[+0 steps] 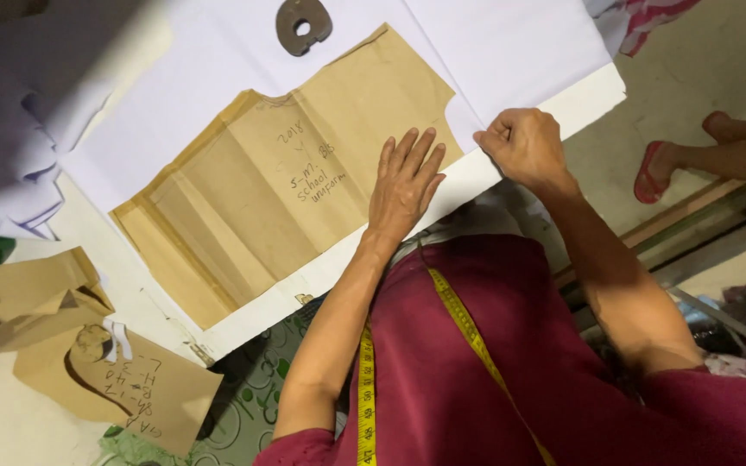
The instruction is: The person arranges a brown paper pattern on a white sheet on a table, smooths it down, and then uses scissors to cut along the pattern's edge. The person handles the paper and scissors throughout the process.
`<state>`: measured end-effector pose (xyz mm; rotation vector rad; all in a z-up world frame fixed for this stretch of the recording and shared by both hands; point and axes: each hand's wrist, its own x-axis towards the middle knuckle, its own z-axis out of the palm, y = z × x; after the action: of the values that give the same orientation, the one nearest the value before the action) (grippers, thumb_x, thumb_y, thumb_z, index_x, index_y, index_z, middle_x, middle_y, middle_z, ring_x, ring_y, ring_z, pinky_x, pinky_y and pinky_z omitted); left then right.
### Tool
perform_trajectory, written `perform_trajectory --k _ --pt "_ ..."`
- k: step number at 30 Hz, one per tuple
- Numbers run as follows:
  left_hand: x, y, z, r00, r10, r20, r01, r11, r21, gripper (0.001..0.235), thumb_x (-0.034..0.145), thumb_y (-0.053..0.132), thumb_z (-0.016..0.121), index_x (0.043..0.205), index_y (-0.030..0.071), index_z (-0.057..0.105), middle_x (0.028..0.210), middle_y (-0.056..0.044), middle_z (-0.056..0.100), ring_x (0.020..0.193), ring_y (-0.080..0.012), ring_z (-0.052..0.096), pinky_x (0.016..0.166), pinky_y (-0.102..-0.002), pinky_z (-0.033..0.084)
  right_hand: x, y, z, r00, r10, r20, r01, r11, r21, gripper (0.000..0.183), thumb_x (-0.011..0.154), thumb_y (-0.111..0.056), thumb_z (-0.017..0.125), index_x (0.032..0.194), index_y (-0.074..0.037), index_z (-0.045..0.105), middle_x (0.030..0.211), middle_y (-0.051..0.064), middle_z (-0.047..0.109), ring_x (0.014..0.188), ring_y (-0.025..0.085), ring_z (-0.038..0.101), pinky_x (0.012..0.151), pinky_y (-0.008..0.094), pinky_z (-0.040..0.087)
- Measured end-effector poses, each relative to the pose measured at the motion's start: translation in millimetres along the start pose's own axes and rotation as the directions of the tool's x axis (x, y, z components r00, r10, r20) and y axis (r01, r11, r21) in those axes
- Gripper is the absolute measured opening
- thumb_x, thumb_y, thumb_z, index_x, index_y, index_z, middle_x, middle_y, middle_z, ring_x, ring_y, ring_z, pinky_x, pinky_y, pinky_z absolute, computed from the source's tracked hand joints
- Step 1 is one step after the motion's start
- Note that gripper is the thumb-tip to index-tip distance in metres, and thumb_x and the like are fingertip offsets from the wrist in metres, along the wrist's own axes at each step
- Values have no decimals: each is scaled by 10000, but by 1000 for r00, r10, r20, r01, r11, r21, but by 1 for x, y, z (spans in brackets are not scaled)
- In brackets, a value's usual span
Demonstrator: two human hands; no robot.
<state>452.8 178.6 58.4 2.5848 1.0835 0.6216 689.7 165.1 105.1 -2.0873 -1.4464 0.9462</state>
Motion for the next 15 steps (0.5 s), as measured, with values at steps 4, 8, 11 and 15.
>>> perform_trajectory --k 4,8,11,15 --pt "0 0 -2 1000 -4 -8 4 1000 4 423 1021 366 655 1414 213 616 1533 -48 539 1459 -309 452 1259 -546 254 -3 -1 5 1000 -8 -20 7 1000 -29 247 930 -231 782 792 -39 711 637 105 660 646 337 686 595 439 530" --pt "2 2 -9 1000 -12 -12 12 999 48 426 999 380 679 1398 237 637 1528 -29 550 1476 -313 429 1240 -640 185 -14 -16 8 974 -155 -167 107 959 -262 270 888 -262 837 856 -51 671 706 99 613 739 356 677 645 464 541" --pt "2 3 -13 1000 -21 1 21 998 54 433 998 386 678 1402 238 631 1544 -21 534 1491 -306 406 1242 -656 164 -16 -27 20 830 -522 -198 425 820 -383 316 943 -266 773 1119 -25 669 975 159 621 988 383 654 860 495 532" --pt "-4 -4 -1 999 -27 31 26 999 43 482 947 316 731 1405 209 625 1529 -26 541 1477 -301 416 1259 -657 168 -19 -62 49 655 -755 -23 744 651 -150 574 1092 -451 473 1454 -12 549 1429 244 570 1354 422 513 1084 545 380"
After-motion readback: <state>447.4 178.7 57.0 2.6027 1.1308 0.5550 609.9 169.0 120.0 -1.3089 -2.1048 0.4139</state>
